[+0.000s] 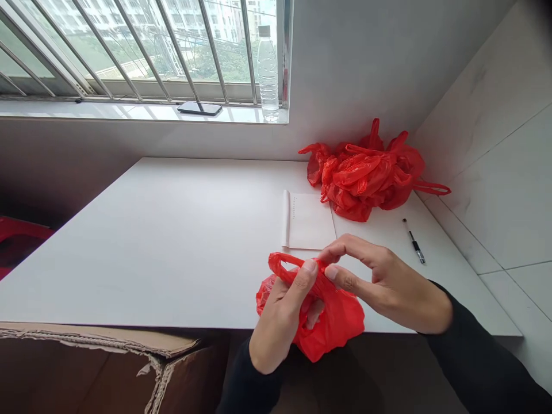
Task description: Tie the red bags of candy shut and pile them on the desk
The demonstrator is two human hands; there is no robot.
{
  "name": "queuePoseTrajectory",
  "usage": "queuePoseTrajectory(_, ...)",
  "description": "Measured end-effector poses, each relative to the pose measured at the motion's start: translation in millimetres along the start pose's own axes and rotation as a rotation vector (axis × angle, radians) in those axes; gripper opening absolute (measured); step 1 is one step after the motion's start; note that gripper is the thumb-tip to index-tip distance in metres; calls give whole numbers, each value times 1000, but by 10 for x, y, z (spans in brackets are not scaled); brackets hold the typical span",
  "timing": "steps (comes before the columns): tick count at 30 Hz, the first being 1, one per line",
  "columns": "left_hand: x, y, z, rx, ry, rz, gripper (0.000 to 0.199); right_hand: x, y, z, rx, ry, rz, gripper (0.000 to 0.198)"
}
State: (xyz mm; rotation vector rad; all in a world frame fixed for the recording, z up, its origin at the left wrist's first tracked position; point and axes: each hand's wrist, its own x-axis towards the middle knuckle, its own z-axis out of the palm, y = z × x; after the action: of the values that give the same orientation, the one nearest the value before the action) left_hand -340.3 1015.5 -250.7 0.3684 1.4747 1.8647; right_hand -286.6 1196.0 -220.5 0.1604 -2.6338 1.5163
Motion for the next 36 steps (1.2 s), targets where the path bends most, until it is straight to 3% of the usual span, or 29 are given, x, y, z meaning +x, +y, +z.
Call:
queuePoseTrajectory(6, 12, -54, -24, -66, 3, -9, 46, -38, 36, 16, 91, 80, -11, 17)
queuePoseTrajectory(9, -9, -29, -19, -79, -12, -11, 41, -39, 84, 41, 68, 78, -9, 29)
queuePoseTrajectory(13, -4, -8, -19, -95, -31, -43, 38, -68, 70, 66, 114, 62, -7, 15)
queuePoseTrajectory(16, 28, -22, -35, -193, 2, -63, 33, -166, 34, 92, 111, 112, -113, 7)
queuePoseTrajectory(19, 43, -41, -72, -264, 15, -40, 24, -288, 36, 140, 51, 39, -221, 11)
queuePoseTrajectory(22, 20, -39, -125, -153, -52, -21, 19, -346, 79, 183, 45, -5, -229, 18)
queuePoseTrajectory(24, -13, -21, -151, -46, -88, 14, 18, -324, 118, 203, 109, 35, -224, 28)
queuePoseTrajectory(27, -79, 16, -158, 80, -130, 109, 17, -216, 190, 245, 202, 77, -191, 46)
queuePoseTrajectory(30, -135, 18, -144, 304, -87, 236, 13, -90, 270, 304, 270, -9, -98, 49)
queuePoseTrajectory(33, -136, -61, -141, 608, 103, 429, 25, -24, 339, 357, 252, -25, 12, 45)
queuePoseTrajectory(36, -75, -205, -155, 841, 316, 732, 40, -13, 396, 395, 209, -21, 39, 36)
